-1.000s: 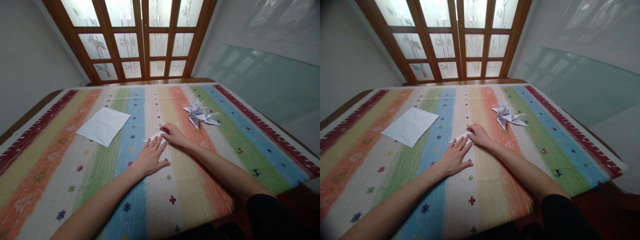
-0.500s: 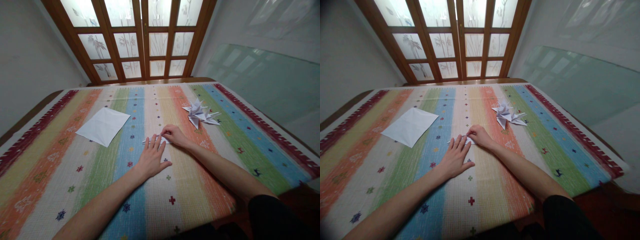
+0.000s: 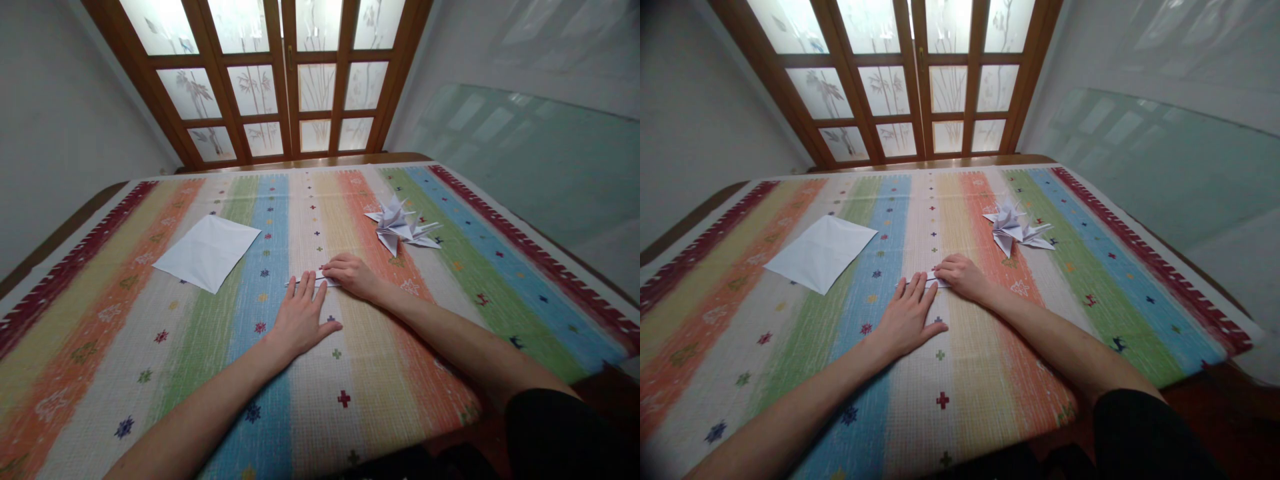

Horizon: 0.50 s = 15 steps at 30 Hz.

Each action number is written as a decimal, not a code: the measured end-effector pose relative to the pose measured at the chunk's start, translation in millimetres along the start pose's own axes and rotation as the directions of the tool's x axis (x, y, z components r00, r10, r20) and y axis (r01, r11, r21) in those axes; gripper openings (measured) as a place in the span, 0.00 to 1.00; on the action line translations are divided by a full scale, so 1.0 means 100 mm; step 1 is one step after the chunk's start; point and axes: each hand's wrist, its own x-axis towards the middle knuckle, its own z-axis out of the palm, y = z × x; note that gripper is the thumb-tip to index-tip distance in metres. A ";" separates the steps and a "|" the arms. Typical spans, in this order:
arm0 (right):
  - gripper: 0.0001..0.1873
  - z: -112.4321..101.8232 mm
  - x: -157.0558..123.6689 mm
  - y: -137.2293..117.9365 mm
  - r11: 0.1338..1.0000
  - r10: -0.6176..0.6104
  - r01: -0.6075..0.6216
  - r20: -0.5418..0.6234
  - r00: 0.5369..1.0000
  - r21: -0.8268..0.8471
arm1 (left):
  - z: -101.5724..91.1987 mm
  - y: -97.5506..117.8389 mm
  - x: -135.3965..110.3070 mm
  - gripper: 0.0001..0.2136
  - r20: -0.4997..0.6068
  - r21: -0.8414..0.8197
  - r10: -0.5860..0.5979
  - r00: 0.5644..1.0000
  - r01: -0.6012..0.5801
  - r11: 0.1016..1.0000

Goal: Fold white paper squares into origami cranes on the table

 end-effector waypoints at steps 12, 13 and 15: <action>0.15 -0.03 -0.10 0.00 0.998 -0.022 0.024 0.030 0.999 -0.065 | -0.04 -0.08 -0.01 0.40 0.054 -0.056 0.013 0.998 -0.010 0.998; 0.15 -0.03 -0.13 0.00 0.997 -0.008 0.010 0.029 1.000 -0.081 | -0.04 -0.09 -0.01 0.40 0.057 -0.060 0.010 0.998 -0.007 0.998; 0.16 -0.04 -0.19 -0.01 0.993 0.022 -0.019 0.024 0.999 -0.116 | -0.04 -0.12 -0.01 0.40 0.057 -0.068 0.002 0.998 0.002 0.998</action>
